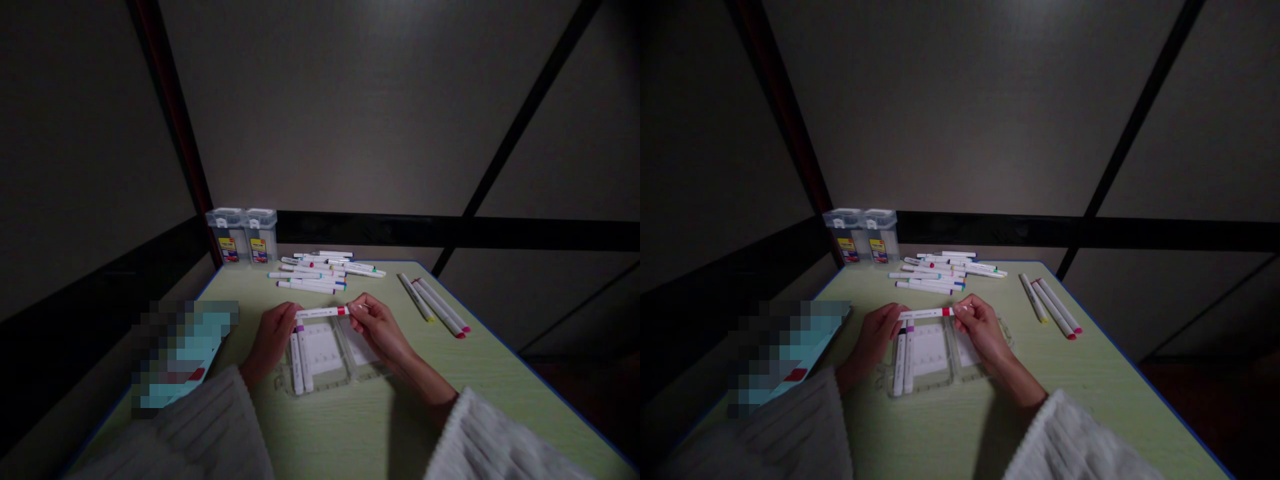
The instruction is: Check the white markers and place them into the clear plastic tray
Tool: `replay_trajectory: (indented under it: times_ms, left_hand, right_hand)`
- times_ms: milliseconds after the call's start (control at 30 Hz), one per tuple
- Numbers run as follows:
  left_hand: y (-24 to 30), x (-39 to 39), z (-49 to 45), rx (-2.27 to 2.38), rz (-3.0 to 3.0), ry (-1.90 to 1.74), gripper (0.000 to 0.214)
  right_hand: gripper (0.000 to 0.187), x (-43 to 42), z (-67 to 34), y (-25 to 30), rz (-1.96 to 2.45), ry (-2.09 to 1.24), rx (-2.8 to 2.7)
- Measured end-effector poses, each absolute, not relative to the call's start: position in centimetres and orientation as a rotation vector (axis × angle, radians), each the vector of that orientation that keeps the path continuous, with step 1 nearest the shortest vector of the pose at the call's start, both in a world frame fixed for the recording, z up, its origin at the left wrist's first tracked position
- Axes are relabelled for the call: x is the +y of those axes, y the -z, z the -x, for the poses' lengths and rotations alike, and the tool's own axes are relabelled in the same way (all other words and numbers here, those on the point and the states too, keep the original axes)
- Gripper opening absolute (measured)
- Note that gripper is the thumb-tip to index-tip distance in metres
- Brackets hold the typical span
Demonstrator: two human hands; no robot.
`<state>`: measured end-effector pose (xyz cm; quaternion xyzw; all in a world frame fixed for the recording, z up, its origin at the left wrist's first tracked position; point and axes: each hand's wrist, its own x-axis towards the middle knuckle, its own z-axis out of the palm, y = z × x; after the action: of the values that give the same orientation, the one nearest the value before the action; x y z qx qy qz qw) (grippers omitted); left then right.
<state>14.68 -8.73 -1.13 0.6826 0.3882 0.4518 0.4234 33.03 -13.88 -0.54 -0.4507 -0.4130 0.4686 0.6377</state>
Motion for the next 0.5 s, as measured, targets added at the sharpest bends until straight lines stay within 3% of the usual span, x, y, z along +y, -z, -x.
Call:
replay_trajectory:
  times_ms: [500]
  left_hand:
    - [0.95,-8.48,-14.42,0.950,-1.862,-1.219,0.023]
  right_hand:
    - [0.028,-13.59,-33.12,0.58,0.958,-1.216,-0.798]
